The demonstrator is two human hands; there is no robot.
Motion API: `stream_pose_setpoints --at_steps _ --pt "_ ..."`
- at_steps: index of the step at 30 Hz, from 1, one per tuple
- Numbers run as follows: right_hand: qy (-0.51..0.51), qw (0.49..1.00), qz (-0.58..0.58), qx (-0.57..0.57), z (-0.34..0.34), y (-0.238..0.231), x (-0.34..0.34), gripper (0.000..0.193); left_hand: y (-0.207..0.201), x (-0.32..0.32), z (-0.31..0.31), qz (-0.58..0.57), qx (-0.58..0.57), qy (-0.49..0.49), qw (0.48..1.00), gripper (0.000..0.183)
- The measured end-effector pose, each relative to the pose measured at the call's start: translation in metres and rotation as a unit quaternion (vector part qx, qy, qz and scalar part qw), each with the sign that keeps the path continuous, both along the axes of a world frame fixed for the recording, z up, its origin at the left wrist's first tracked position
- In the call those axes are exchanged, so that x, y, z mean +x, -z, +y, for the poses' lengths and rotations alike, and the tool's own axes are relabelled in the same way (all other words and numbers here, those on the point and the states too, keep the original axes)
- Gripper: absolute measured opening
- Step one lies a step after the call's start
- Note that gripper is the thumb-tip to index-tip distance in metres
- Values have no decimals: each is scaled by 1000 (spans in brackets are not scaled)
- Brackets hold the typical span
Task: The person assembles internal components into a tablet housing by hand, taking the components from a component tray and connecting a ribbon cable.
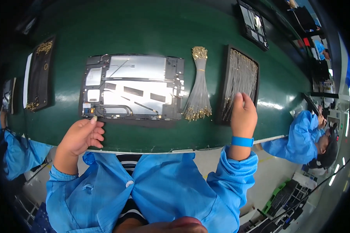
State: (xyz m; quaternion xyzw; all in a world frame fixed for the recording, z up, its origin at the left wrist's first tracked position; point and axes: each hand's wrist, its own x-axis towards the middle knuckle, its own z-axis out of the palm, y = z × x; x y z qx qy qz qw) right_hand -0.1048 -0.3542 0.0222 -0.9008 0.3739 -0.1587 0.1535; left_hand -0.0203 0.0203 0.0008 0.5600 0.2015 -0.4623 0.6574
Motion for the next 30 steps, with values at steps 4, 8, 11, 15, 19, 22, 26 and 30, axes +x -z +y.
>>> stream_pose_setpoints --at_steps 4,8,11,15,19,22,26,30 --pt "-149 988 -27 9 31 16 48 36 -1 -6 -4 -29 40 26 998 35" --pt "-171 978 117 -2 46 20 62 43 -6 -12 -13 -86 89 94 988 36" --pt "-147 978 51 142 33 8 61 45 -22 -11 -41 -159 32 185 969 33" --pt "-135 876 -102 451 44 -2 44 45 -36 -2 -90 -302 -23 219 927 42" --pt "-137 777 -171 590 86 -32 26 43 -42 9 -147 -368 -100 194 904 55" --pt "-123 693 -210 678 96 -28 24 48 -45 6 -172 -191 -276 194 922 59" --pt "-82 578 -161 796 76 -19 19 49 -36 1 -179 -152 -291 170 929 52" --pt "-159 728 -23 666 61 -24 17 41 -23 -6 -182 -201 -239 183 932 45"
